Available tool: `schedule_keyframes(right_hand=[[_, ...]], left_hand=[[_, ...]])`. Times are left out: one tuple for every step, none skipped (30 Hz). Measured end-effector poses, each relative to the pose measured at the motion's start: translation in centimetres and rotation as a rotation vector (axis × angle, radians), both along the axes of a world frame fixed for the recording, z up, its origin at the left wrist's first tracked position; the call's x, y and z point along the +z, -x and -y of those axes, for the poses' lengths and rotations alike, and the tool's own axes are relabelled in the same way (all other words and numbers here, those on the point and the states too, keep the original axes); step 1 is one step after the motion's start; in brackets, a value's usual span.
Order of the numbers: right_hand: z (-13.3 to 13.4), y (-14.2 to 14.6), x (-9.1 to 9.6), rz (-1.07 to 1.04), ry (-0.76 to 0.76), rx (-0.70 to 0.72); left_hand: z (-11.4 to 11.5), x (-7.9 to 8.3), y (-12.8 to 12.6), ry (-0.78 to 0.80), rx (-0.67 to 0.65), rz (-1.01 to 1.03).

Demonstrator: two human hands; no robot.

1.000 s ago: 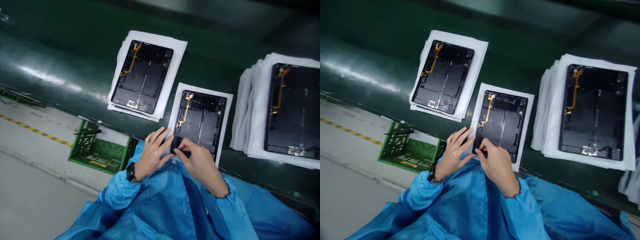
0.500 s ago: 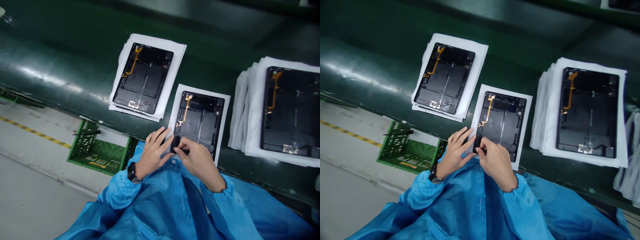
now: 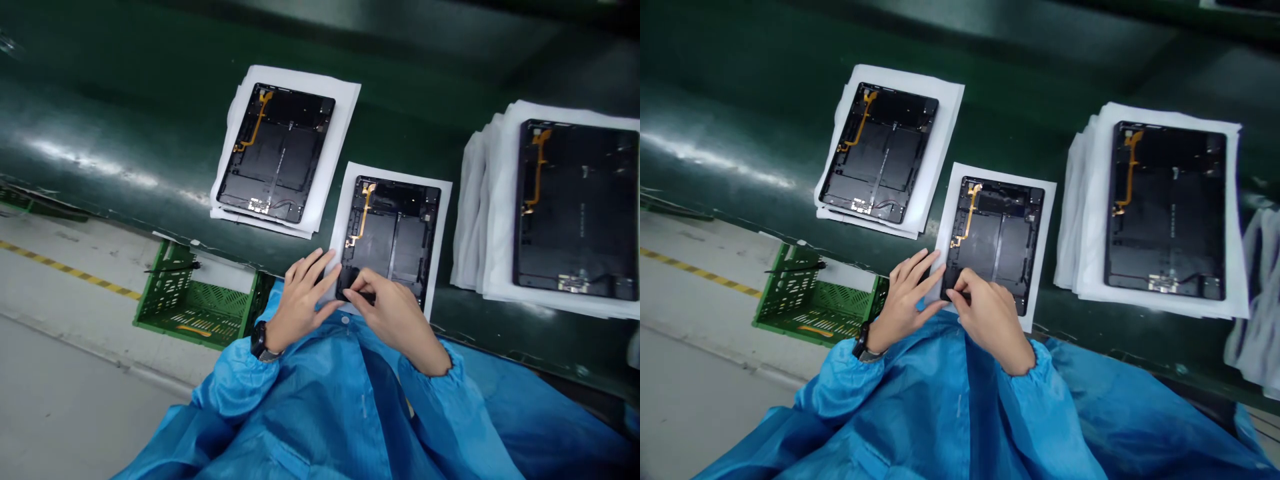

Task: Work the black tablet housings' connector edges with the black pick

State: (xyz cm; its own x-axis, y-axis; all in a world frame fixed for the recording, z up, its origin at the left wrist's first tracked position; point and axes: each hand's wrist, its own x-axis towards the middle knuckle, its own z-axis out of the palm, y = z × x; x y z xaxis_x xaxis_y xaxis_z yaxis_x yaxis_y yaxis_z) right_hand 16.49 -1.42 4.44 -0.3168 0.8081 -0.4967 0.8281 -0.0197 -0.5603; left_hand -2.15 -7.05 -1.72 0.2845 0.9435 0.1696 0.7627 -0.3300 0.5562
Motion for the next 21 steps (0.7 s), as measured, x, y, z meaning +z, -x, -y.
schedule_keyframes(right_hand=[[0.0,0.1,0.0,0.005,-0.002,-0.001],[0.0,0.1,0.0,0.009,-0.005,-0.001],[0.0,0.1,0.0,0.012,-0.009,0.000],[0.1,0.1,0.0,0.015,-0.015,0.004],[0.1,0.2,0.0,0.019,-0.022,0.007],[0.1,0.2,0.0,0.025,-0.028,0.009],[0.1,0.3,0.0,0.036,-0.032,0.009],[0.1,0.4,0.0,0.051,-0.035,0.009],[0.1,0.5,0.1,0.067,-0.035,0.008],[0.0,0.6,0.1,0.084,-0.033,0.009],[0.0,0.7,0.2,0.102,-0.029,0.010],[-0.1,0.8,0.2,0.120,-0.026,0.013],[-0.1,0.8,0.3,0.136,-0.025,0.017],[-0.2,0.9,0.3,0.147,-0.024,0.020],[-0.2,0.9,0.3,0.156,-0.026,0.023],[-0.3,1.0,0.3,0.159,-0.028,0.027],[-0.3,1.0,0.2,0.160,-0.032,0.031],[-0.3,1.1,0.1,0.159,-0.037,0.035],[-0.3,1.2,0.1,0.159,-0.042,0.039],[-0.3,1.2,0.0,0.161,-0.049,0.041],[-0.3,1.1,0.0,0.159,-0.057,0.042]], left_hand=[[0.0,0.0,0.0,0.001,0.000,0.000],[0.0,0.0,0.0,0.001,-0.001,-0.001],[0.0,0.0,0.0,0.001,-0.002,-0.002],[0.0,0.0,0.0,0.000,-0.002,-0.002],[0.0,0.0,0.0,-0.002,-0.002,-0.002],[0.0,0.0,0.0,-0.003,-0.002,-0.001],[0.0,0.0,0.0,-0.003,-0.002,-0.001],[0.0,0.0,0.0,-0.002,-0.002,0.000],[0.0,0.1,0.0,-0.002,-0.002,0.001],[0.0,0.1,0.0,-0.001,-0.003,0.001],[0.0,0.1,0.0,0.001,-0.003,0.001],[0.0,0.1,0.0,0.002,-0.002,0.002],[-0.1,0.1,0.0,0.003,-0.001,0.002],[-0.1,0.1,0.0,0.004,0.000,0.003],[-0.1,0.1,0.0,0.005,0.002,0.005],[-0.1,0.1,0.0,0.006,0.002,0.005],[-0.1,0.1,0.0,0.005,0.002,0.006],[-0.1,0.1,0.0,0.004,0.002,0.006],[0.0,0.1,0.0,0.002,0.001,0.006],[0.0,0.1,0.0,-0.002,0.000,0.005],[0.0,0.0,0.0,-0.006,-0.001,0.005]])
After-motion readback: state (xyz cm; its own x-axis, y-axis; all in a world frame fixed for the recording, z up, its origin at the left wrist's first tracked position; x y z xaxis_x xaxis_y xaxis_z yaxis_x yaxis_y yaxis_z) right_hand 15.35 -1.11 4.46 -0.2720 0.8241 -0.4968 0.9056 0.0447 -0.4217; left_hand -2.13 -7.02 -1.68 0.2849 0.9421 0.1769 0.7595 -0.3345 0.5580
